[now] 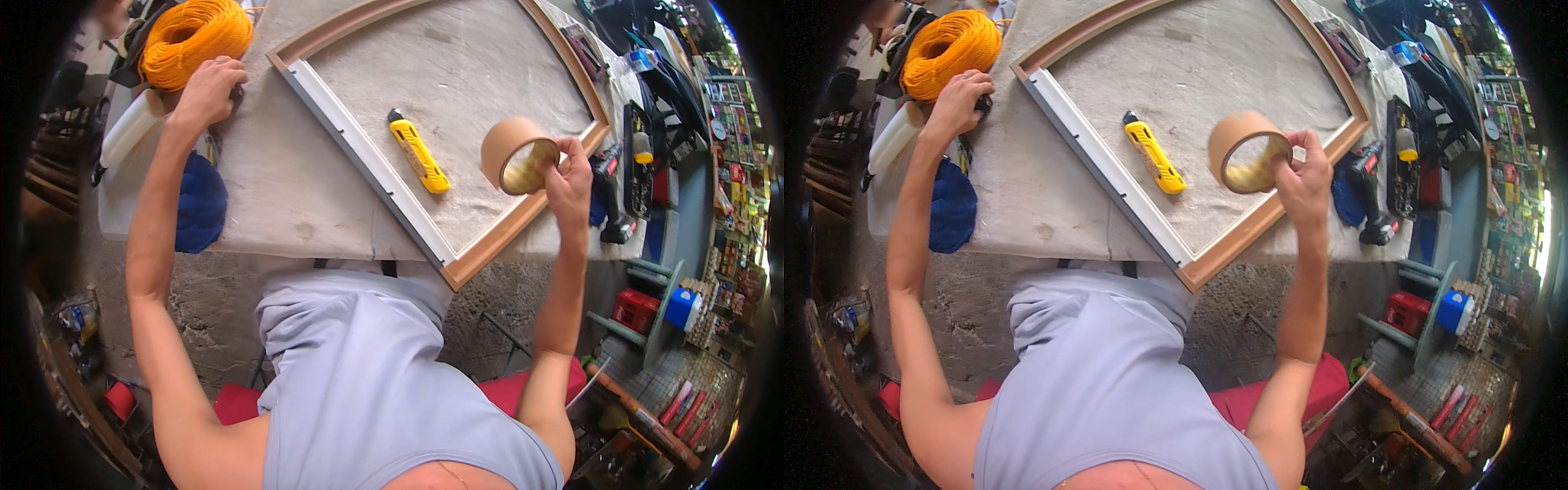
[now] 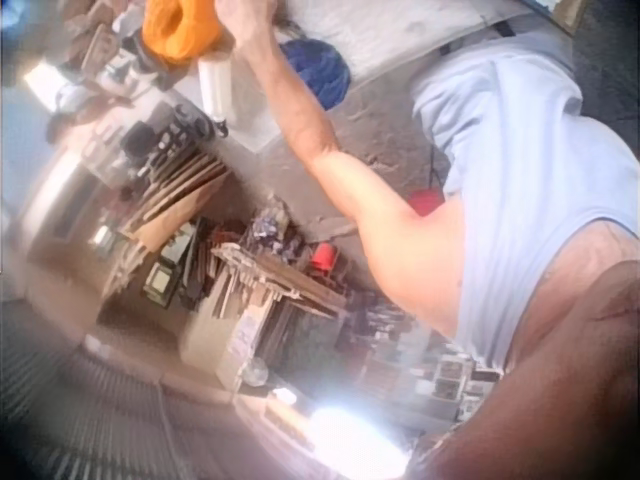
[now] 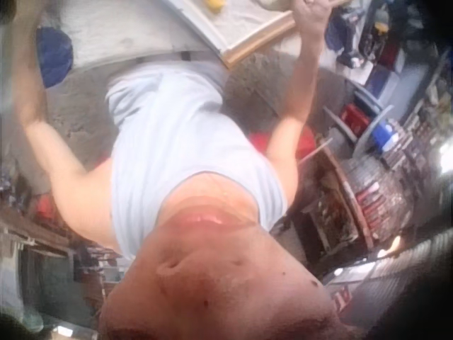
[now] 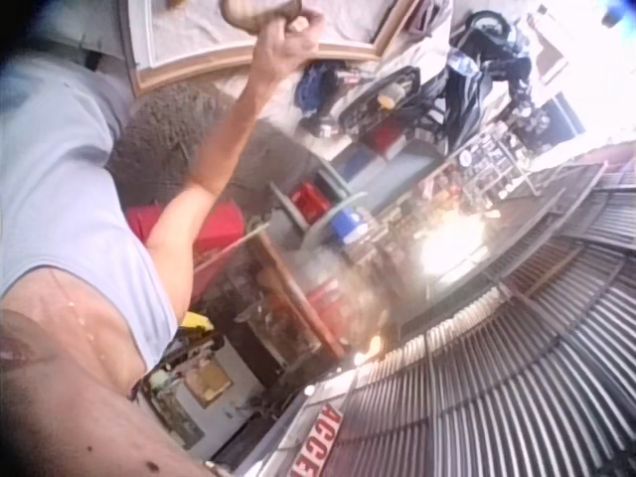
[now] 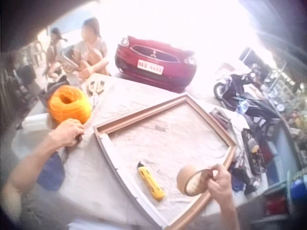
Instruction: The person assembles a wooden frame by attaching a white plastic strip to its edge. They use a utility knife to trim the strip and apply brown tape to secure it in place.
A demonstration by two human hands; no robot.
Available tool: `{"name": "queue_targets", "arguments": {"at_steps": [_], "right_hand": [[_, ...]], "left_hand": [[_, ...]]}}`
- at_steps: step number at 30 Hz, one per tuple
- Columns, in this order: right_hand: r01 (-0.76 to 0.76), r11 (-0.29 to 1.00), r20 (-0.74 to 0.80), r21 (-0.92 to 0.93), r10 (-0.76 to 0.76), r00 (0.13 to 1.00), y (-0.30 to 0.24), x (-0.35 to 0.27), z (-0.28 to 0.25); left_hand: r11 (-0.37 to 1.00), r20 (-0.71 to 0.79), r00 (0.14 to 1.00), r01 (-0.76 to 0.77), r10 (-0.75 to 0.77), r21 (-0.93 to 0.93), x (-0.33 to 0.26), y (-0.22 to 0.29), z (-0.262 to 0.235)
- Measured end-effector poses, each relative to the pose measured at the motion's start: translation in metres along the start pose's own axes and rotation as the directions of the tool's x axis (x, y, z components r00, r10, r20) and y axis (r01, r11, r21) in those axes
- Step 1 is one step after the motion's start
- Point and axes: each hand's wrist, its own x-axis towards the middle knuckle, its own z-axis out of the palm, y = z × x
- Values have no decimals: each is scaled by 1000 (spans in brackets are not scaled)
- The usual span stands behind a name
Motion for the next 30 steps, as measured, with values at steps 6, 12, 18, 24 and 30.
{"name": "queue_targets", "arguments": {"at_steps": [6, 12, 18, 24, 30], "right_hand": [[150, 788, -148, 597, -75, 986, -29, -60, 80], [310, 900, -396, 308, -175, 902, -25, -89, 137], [641, 753, -194, -148, -658, 727, -41, -99, 142], [537, 700, 157, 470, -665, 730, -45, -95, 149], [516, 834, 530, 193, -532, 661, -82, -52, 144]], "left_hand": [[44, 45, 995, 49, -90, -998, -23, 154, -30], [-766, 205, 966, 11, -158, -642, -52, 265, -52], [-784, 340, 915, 44, -217, -619, -58, 230, -49], [-659, 340, 906, 97, -252, -746, -63, 197, -45], [216, -157, 858, -56, -488, -975, -48, 156, -55]]}}
